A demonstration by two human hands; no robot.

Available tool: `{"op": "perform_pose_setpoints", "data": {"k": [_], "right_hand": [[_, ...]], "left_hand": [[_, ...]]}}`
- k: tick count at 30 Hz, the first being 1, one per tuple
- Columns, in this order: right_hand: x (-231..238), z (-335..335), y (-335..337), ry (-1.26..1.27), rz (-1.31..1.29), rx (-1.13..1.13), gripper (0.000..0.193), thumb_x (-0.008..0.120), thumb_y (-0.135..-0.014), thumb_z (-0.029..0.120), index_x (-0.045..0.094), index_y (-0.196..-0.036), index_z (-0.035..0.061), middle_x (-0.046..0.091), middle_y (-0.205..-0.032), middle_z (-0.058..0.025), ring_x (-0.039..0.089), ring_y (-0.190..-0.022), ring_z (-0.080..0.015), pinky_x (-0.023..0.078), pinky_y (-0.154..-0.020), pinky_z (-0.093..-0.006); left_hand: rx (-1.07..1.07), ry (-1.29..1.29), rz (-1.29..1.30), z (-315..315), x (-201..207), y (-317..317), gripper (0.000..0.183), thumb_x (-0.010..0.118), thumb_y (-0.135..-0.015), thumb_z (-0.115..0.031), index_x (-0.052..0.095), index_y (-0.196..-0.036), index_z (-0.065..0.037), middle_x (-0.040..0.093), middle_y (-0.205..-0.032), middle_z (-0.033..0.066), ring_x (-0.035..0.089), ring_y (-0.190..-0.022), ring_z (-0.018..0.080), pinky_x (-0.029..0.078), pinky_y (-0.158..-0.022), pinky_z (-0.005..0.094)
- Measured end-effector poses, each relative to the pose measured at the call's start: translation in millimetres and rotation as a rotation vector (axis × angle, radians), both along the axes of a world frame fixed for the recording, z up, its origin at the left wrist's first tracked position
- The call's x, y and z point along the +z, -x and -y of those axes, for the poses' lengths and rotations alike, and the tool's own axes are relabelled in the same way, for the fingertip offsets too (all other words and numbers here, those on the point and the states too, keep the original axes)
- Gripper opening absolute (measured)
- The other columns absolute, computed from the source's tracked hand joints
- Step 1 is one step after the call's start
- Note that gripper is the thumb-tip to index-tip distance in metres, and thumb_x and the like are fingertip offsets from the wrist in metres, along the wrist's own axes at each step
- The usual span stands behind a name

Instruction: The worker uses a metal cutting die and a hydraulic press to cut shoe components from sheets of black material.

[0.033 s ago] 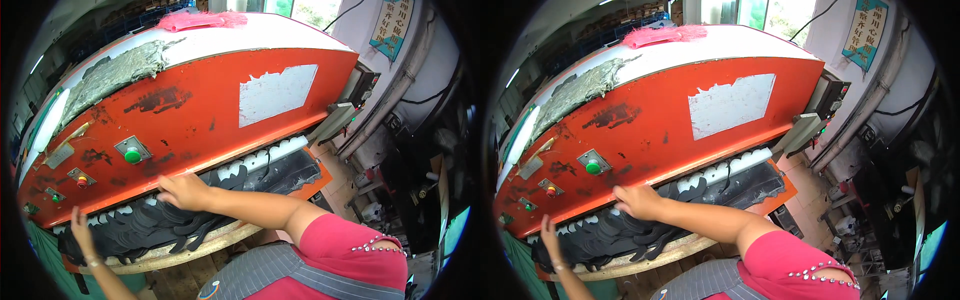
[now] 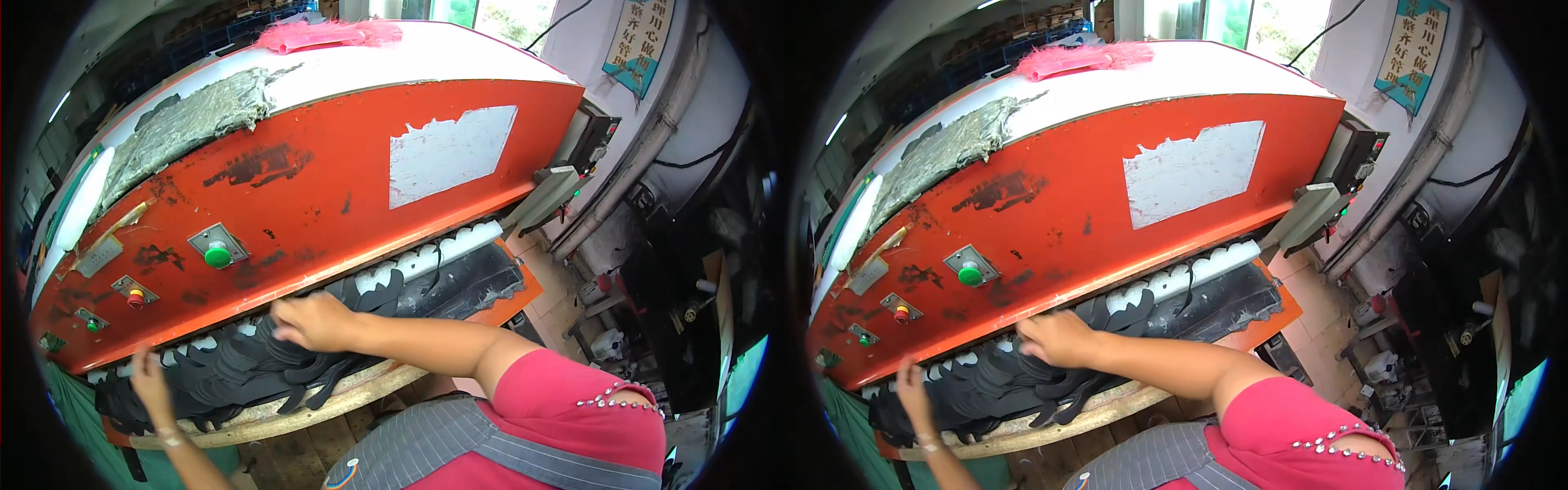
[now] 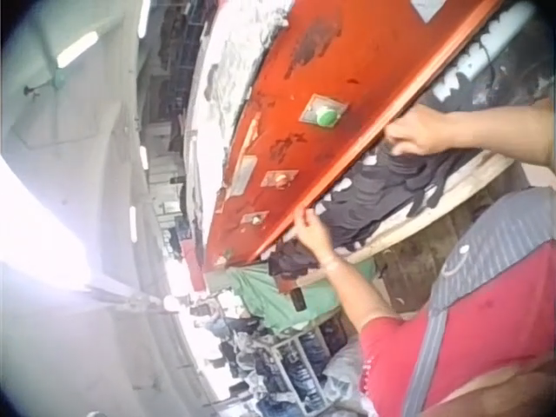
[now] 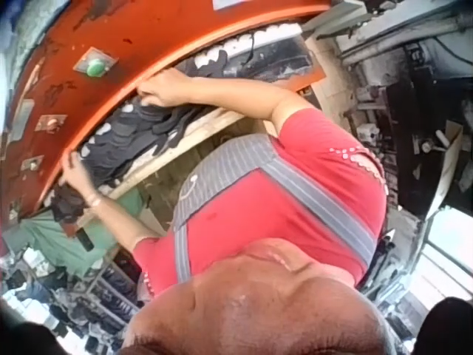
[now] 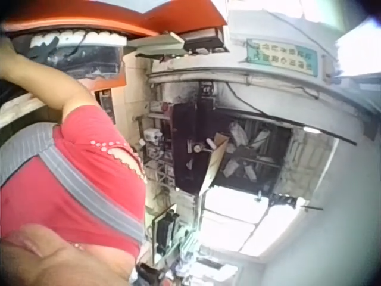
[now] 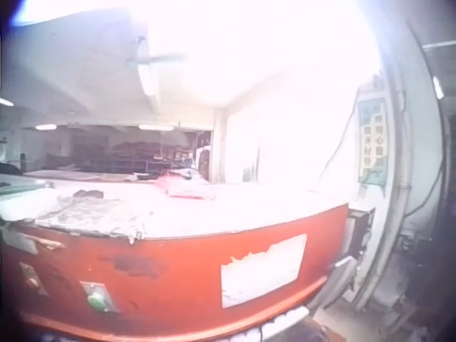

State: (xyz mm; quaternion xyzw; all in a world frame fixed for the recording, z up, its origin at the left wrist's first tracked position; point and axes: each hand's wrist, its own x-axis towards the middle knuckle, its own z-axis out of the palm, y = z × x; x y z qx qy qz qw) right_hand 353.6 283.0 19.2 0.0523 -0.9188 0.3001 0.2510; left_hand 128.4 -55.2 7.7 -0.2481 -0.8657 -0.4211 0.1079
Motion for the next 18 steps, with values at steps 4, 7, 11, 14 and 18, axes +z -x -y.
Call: {"op": "perform_pose_setpoints", "data": {"k": [4,7,11,14,18], "right_hand": [[-13,0,-81,0.029,0.566,0.164,0.034,0.066,-0.083,0.041,0.055,-0.086,0.0085,0.064,-0.081,-0.013,0.064,-0.074,-0.0351,0.048,-0.064,-0.0475],[-12,-14,-134,-0.016,0.811,0.165,0.039,0.071,-0.078,0.042,0.058,-0.091,0.0067,0.063,-0.088,-0.0147,0.063,-0.086,-0.0342,0.048,-0.072,-0.0454],[-45,-14,-181,-0.216,0.555,0.076,0.044,0.076,-0.068,0.032,0.061,-0.099,0.0036,0.06,-0.097,-0.0138,0.057,-0.096,-0.032,0.048,-0.081,-0.0405],[-66,-7,-189,-0.238,0.447,-0.09,0.041,0.074,-0.065,0.02,0.062,-0.1,0.0035,0.058,-0.096,-0.013,0.055,-0.094,-0.0302,0.048,-0.081,-0.0383],[-73,-10,-195,-0.236,0.411,-0.1,0.032,0.069,-0.067,0.014,0.063,-0.096,0.0028,0.059,-0.093,-0.0129,0.055,-0.092,-0.0301,0.049,-0.078,-0.0383]], "left_hand": [[-0.329,-0.117,0.092,-92,19,-205,0.009,0.064,-0.081,-0.007,0.066,-0.088,-0.002,0.068,-0.087,0.0111,0.064,-0.078,0.0214,0.051,-0.071,0.0324],[-0.704,-0.058,0.005,-150,-6,-276,0.02,0.065,-0.078,-0.005,0.067,-0.097,-0.002,0.067,-0.096,0.0152,0.064,-0.084,0.0297,0.051,-0.075,0.0367],[-0.663,0.229,0.029,-189,-39,-314,0.022,0.064,-0.08,-0.012,0.067,-0.099,-0.002,0.063,-0.094,0.0158,0.058,-0.088,0.0334,0.047,-0.08,0.0408],[-0.557,0.276,-0.013,-197,-47,-323,0.019,0.064,-0.08,-0.015,0.066,-0.094,-0.002,0.059,-0.088,0.0146,0.055,-0.085,0.0338,0.044,-0.077,0.0434],[-0.493,0.188,-0.045,-202,-66,-331,0.013,0.067,-0.078,-0.014,0.067,-0.086,-0.004,0.057,-0.082,0.013,0.054,-0.081,0.0327,0.043,-0.075,0.0425]]}}
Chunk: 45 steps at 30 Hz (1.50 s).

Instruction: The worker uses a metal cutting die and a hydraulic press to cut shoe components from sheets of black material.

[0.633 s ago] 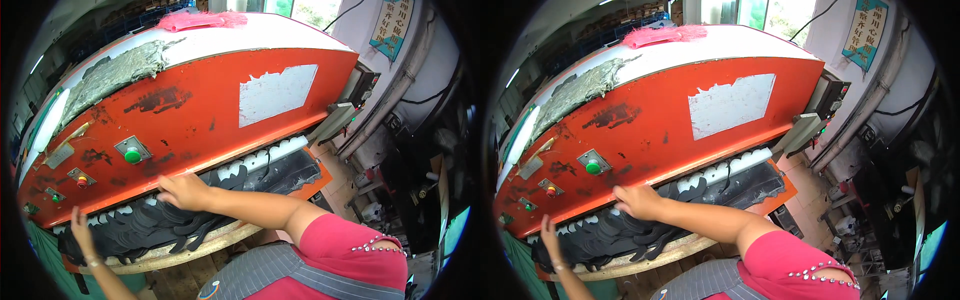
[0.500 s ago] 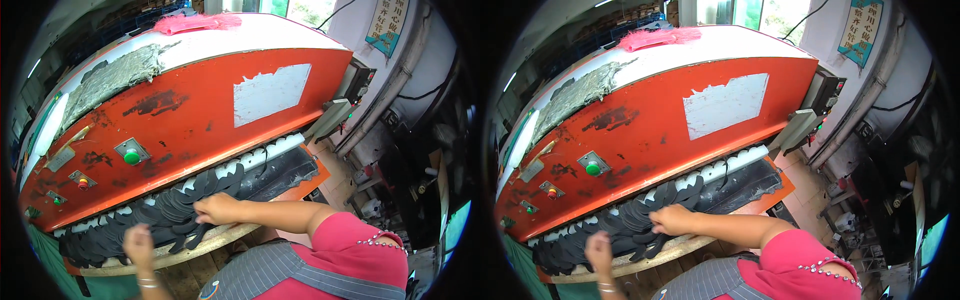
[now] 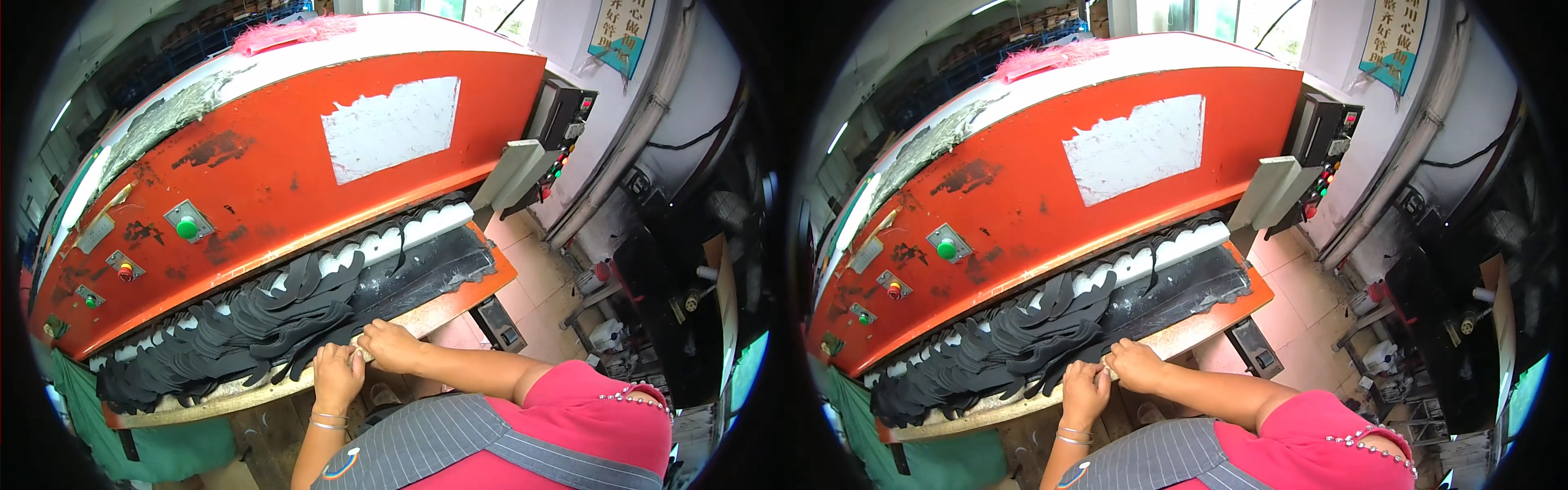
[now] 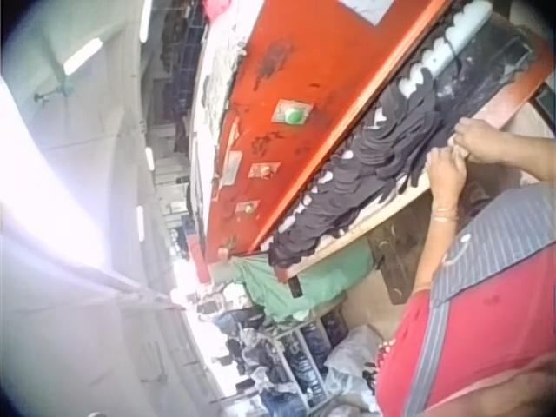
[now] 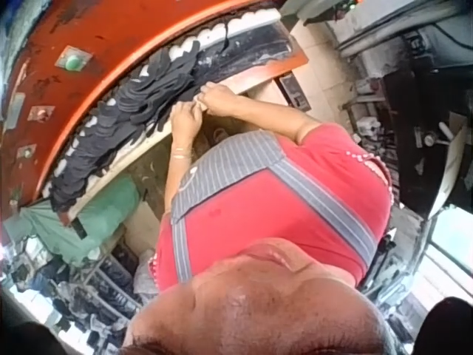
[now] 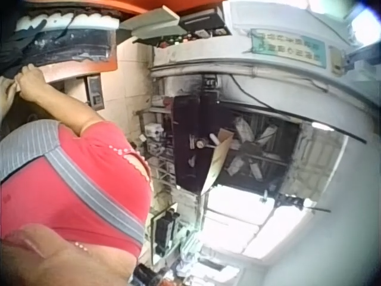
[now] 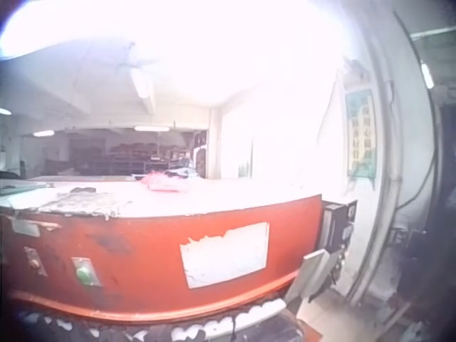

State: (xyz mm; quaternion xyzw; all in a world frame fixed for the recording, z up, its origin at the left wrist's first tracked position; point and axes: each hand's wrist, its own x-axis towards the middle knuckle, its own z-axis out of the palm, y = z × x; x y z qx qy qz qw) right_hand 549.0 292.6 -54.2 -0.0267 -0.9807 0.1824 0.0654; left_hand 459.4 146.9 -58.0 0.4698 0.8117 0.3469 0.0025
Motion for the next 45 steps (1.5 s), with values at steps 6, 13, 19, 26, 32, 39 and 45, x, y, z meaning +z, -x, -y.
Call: {"op": "perform_pose_setpoints", "data": {"k": [6,13,19,26,32,39,45], "right_hand": [[-27,-4,-35,0.065,0.002,0.244,0.034,0.069,-0.072,0.02,0.065,-0.101,0.0027,0.063,-0.09,-0.0139,0.059,-0.086,-0.0307,0.051,-0.075,-0.0388],[9,-139,-59,0.035,-0.408,-0.067,0.013,0.059,-0.084,0.015,0.067,-0.087,0.0047,0.065,-0.094,-0.0099,0.06,-0.093,-0.0293,0.049,-0.083,-0.0401],[-3,-199,-78,-0.086,-0.099,-0.02,0.015,0.068,-0.075,0.019,0.07,-0.084,0.0073,0.064,-0.087,-0.0098,0.06,-0.09,-0.0269,0.047,-0.083,-0.038],[-22,-193,-114,0.033,-0.311,0.097,0.015,0.07,-0.075,0.021,0.067,-0.08,0.007,0.058,-0.08,-0.0079,0.056,-0.084,-0.0266,0.045,-0.077,-0.0379],[-26,-190,-114,0.153,-0.366,0.217,0.016,0.072,-0.073,0.017,0.062,-0.074,0.0049,0.054,-0.077,-0.0085,0.055,-0.079,-0.0276,0.045,-0.075,-0.0385],[-12,-195,-118,0.164,-0.259,0.188,0.016,0.071,-0.075,0.019,0.063,-0.078,0.0056,0.057,-0.082,-0.007,0.055,-0.082,-0.0271,0.045,-0.078,-0.0385],[-21,-203,-111,0.111,-0.309,0.275,0.009,0.067,-0.073,0.011,0.062,-0.079,0.0074,0.054,-0.079,-0.0076,0.054,-0.08,-0.028,0.044,-0.074,-0.039]], "left_hand": [[-0.012,0.127,0.077,16,-7,-26,0.022,0.07,-0.075,-0.025,0.069,-0.075,-0.003,0.058,-0.073,0.0127,0.056,-0.074,0.0327,0.045,-0.07,0.0423],[-0.273,0.199,0.3,-24,50,-60,0.02,0.069,-0.081,-0.023,0.072,-0.082,-0.003,0.066,-0.077,0.0139,0.063,-0.073,0.0311,0.051,-0.067,0.0378],[-0.255,-0.264,0.06,-158,7,-71,0.02,0.066,-0.08,-0.007,0.063,-0.099,-0.002,0.062,-0.093,0.0153,0.059,-0.09,0.0341,0.048,-0.078,0.0396],[-0.269,-0.111,0.105,-180,-19,-92,0.013,0.067,-0.078,-0.007,0.063,-0.09,-0.002,0.059,-0.085,0.0139,0.058,-0.084,0.0336,0.048,-0.074,0.0391],[-0.367,-0.073,0.041,-176,-15,-86,0.002,0.063,-0.08,-0.005,0.062,-0.081,-0.003,0.061,-0.079,0.0126,0.059,-0.08,0.0334,0.048,-0.073,0.0409],[-0.33,-0.165,0.13,-172,-19,-91,0.01,0.068,-0.077,-0.005,0.064,-0.086,-0.004,0.061,-0.086,0.0109,0.06,-0.082,0.0304,0.049,-0.073,0.0374],[-0.341,-0.129,-0.05,-175,-36,-86,0.007,0.068,-0.075,-0.006,0.064,-0.081,-0.006,0.056,-0.077,0.0102,0.057,-0.075,0.03,0.048,-0.067,0.0391]]}}
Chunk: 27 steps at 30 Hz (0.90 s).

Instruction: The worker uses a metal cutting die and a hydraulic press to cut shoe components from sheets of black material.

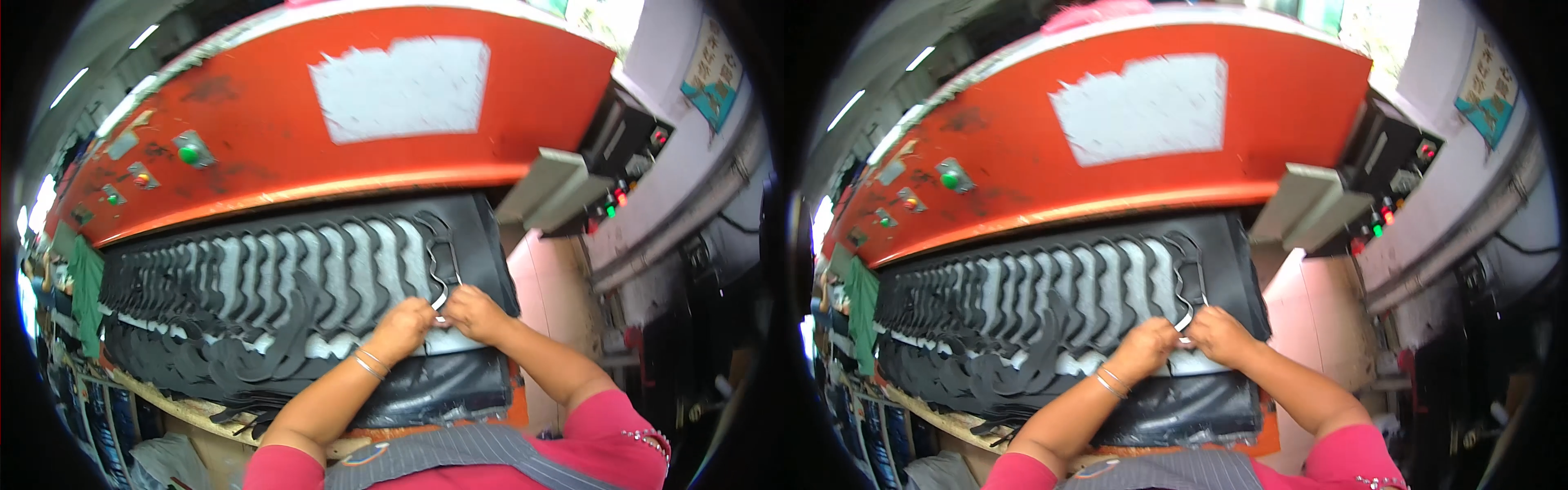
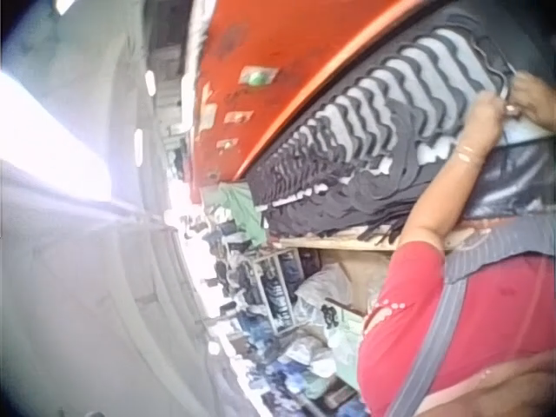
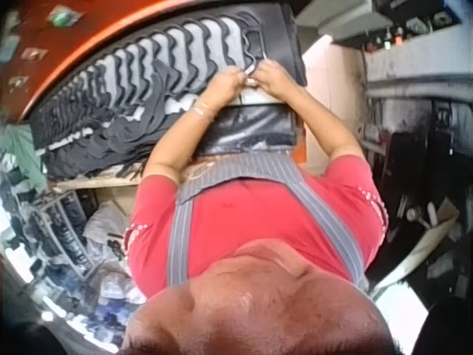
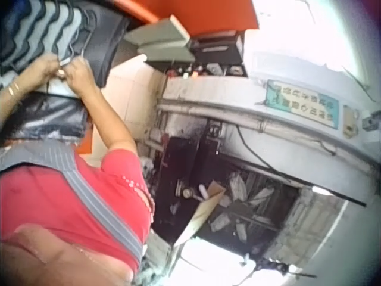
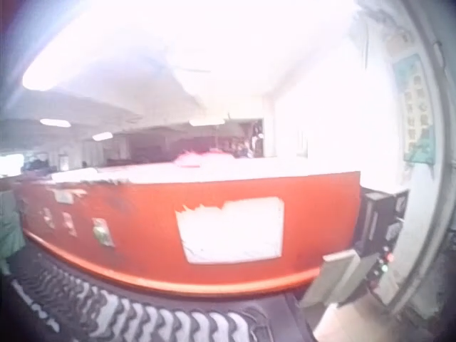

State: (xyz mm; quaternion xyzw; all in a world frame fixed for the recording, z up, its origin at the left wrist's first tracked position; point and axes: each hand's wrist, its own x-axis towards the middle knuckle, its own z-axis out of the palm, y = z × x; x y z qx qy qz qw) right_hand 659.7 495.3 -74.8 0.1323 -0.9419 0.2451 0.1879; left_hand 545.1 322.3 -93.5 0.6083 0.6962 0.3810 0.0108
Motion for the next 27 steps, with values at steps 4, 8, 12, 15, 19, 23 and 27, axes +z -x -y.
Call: {"op": "perform_pose_setpoints", "data": {"k": [4,8,12,15,19,23,27], "right_hand": [[2,-8,-1,-0.036,0.049,0.082,0.009,0.069,-0.074,0.011,0.064,-0.079,0.0065,0.057,-0.079,-0.0065,0.056,-0.081,-0.0266,0.046,-0.075,-0.0372],[61,-7,21,0.216,-0.135,0.004,0.009,0.074,-0.07,0.008,0.066,-0.076,0.0064,0.062,-0.074,-0.0055,0.058,-0.073,-0.026,0.048,-0.069,-0.0361],[73,-13,25,0.221,-0.02,-0.007,0.011,0.073,-0.072,0.008,0.066,-0.079,0.0056,0.062,-0.077,-0.0074,0.058,-0.075,-0.0279,0.047,-0.071,-0.0372],[14,-8,1,0.045,-0.001,0.08,0.014,0.072,-0.071,0.009,0.061,-0.079,0.0058,0.057,-0.078,-0.01,0.054,-0.079,-0.0306,0.046,-0.072,-0.0382],[33,-16,-9,0.748,-0.064,-0.192,0.012,0.067,-0.086,0.012,0.058,-0.084,0.003,0.058,-0.083,-0.0032,0.054,-0.079,-0.0158,0.044,-0.073,-0.0285],[63,-34,-37,1.388,-0.219,-0.12,0.019,0.063,-0.091,0.014,0.053,-0.105,0.0035,0.057,-0.099,-0.0022,0.053,-0.091,-0.0102,0.042,-0.084,-0.0249],[49,-18,-68,1.138,-0.143,-0.265,0.028,0.073,-0.076,-0.004,0.054,-0.097,0.0026,0.056,-0.102,-0.004,0.054,-0.097,-0.0118,0.045,-0.087,-0.0279]], "left_hand": [[-0.04,-0.099,0.114,-5,2,-3,0.005,0.068,-0.075,-0.004,0.064,-0.078,-0.006,0.058,-0.076,0.0093,0.059,-0.075,0.0287,0.05,-0.068,0.0379],[0.002,-0.265,0.104,-15,52,21,0.011,0.067,-0.081,-0.007,0.066,-0.091,-0.004,0.063,-0.083,0.011,0.061,-0.077,0.0296,0.051,-0.071,0.0365],[0.091,-0.194,0.399,-15,69,11,0.023,0.067,-0.084,-0.011,0.063,-0.106,-0.004,0.066,-0.09,0.0115,0.065,-0.085,0.0276,0.051,-0.074,0.0347],[0.217,0.094,0.519,8,14,-16,0.026,0.071,-0.083,-0.015,0.063,-0.105,-0.003,0.066,-0.088,0.011,0.064,-0.085,0.0268,0.051,-0.075,0.0351],[0.257,-0.009,0.191,19,-2,-20,0.009,0.069,-0.079,-0.011,0.064,-0.082,-0.004,0.061,-0.079,0.0125,0.059,-0.079,0.0319,0.047,-0.074,0.0402],[0.225,0.021,0.197,13,9,-13,0.012,0.07,-0.078,-0.011,0.062,-0.084,-0.003,0.061,-0.081,0.0125,0.059,-0.083,0.0316,0.048,-0.075,0.0395],[0.436,0.028,0.305,-14,25,-8,0.058,0.079,-0.074,-0.026,0.047,-0.114,0.003,0.058,-0.097,0.0178,0.059,-0.081,0.0324,0.048,-0.076,0.0393]]}}
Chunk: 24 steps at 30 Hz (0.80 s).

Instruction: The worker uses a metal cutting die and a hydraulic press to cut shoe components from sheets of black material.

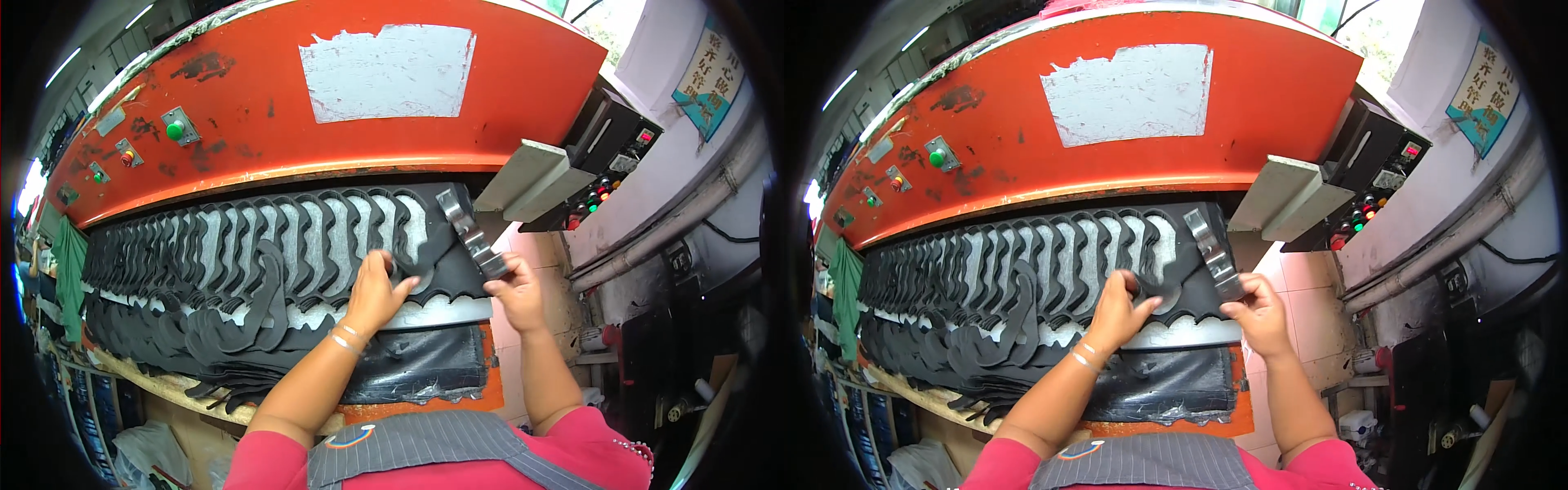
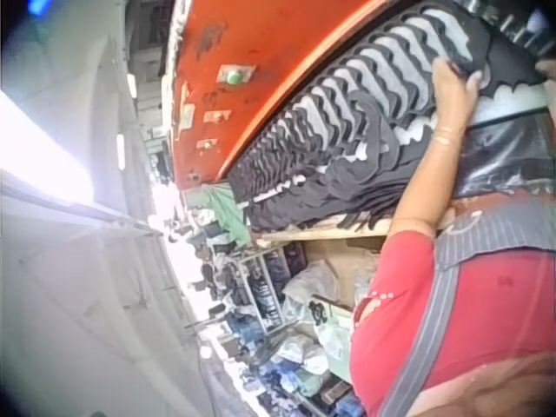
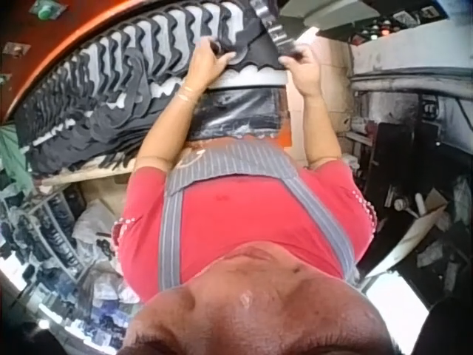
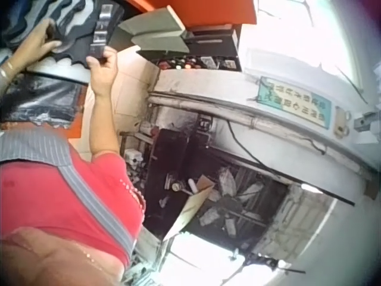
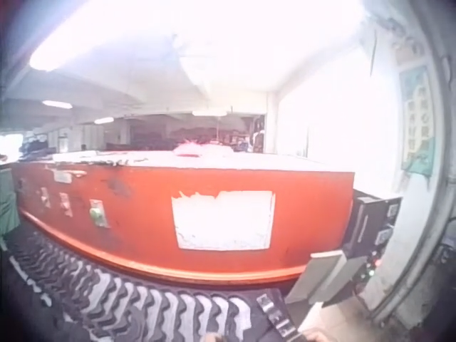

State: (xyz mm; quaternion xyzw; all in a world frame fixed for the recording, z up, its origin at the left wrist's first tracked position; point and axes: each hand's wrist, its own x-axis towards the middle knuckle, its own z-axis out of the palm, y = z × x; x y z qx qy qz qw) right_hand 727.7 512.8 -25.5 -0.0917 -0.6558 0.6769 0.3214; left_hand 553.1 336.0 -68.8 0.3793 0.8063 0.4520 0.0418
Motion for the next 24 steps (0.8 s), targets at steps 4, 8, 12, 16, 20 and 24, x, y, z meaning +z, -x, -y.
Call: {"op": "perform_pose_setpoints", "data": {"k": [4,8,12,16,20,24], "right_hand": [[-32,19,-5,-0.236,-0.028,-0.129,0.024,0.076,-0.071,-0.003,0.056,-0.085,0.0011,0.058,-0.101,-0.0072,0.057,-0.091,-0.0141,0.047,-0.081,-0.0283],[-48,24,-7,-0.341,0.077,-0.23,0.027,0.08,-0.07,0.005,0.058,-0.085,-0.0019,0.061,-0.096,-0.0111,0.059,-0.089,-0.0184,0.048,-0.08,-0.0295],[-52,31,-9,-0.417,0.118,-0.234,0.027,0.08,-0.071,0.008,0.058,-0.084,-0.0008,0.062,-0.095,-0.0127,0.062,-0.089,-0.0218,0.049,-0.077,-0.0311],[-62,29,-8,-0.515,0.132,-0.264,0.026,0.079,-0.071,0.008,0.058,-0.084,-0.0005,0.062,-0.095,-0.0136,0.062,-0.089,-0.0265,0.05,-0.078,-0.034],[-47,28,-7,-0.666,0.019,-0.388,0.023,0.075,-0.073,0.011,0.059,-0.084,-0.0019,0.062,-0.091,-0.0163,0.061,-0.086,-0.0298,0.05,-0.077,-0.0354],[11,53,-33,-0.166,-0.04,-0.178,0.013,0.072,-0.078,0.001,0.06,-0.084,-0.0025,0.063,-0.09,-0.0085,0.06,-0.082,-0.0152,0.047,-0.074,-0.0273]], "left_hand": [[0.118,-0.111,0.351,-31,-16,19,0.063,0.075,-0.079,-0.036,0.05,-0.12,0.004,0.065,-0.091,0.0155,0.063,-0.078,0.0258,0.051,-0.072,0.0352],[0.042,0.36,0.058,-31,25,-9,0.047,0.068,-0.082,-0.044,0.057,-0.104,-0.004,0.067,-0.09,0.0236,0.064,-0.087,0.0416,0.05,-0.075,0.0482],[-0.08,0.129,-0.054,-11,10,-24,0.023,0.067,-0.082,-0.02,0.057,-0.096,-0.005,0.066,-0.08,0.0188,0.065,-0.076,0.0397,0.049,-0.066,0.0478],[-0.79,-0.05,-0.468,14,66,-87,0.02,0.067,-0.065,-0.004,0.062,-0.082,-0.013,0.052,-0.061,0.0059,0.054,-0.057,0.0265,0.043,-0.057,0.039],[-0.548,-0.161,-0.322,33,84,-90,0.019,0.066,-0.062,-0.004,0.065,-0.077,-0.014,0.049,-0.064,0.0061,0.05,-0.067,0.027,0.039,-0.066,0.0391],[-0.092,-0.062,-0.389,75,103,-58,0.014,0.061,-0.062,0.001,0.062,-0.072,-0.008,0.051,-0.066,0.0091,0.049,-0.071,0.029,0.04,-0.07,0.0391]]}}
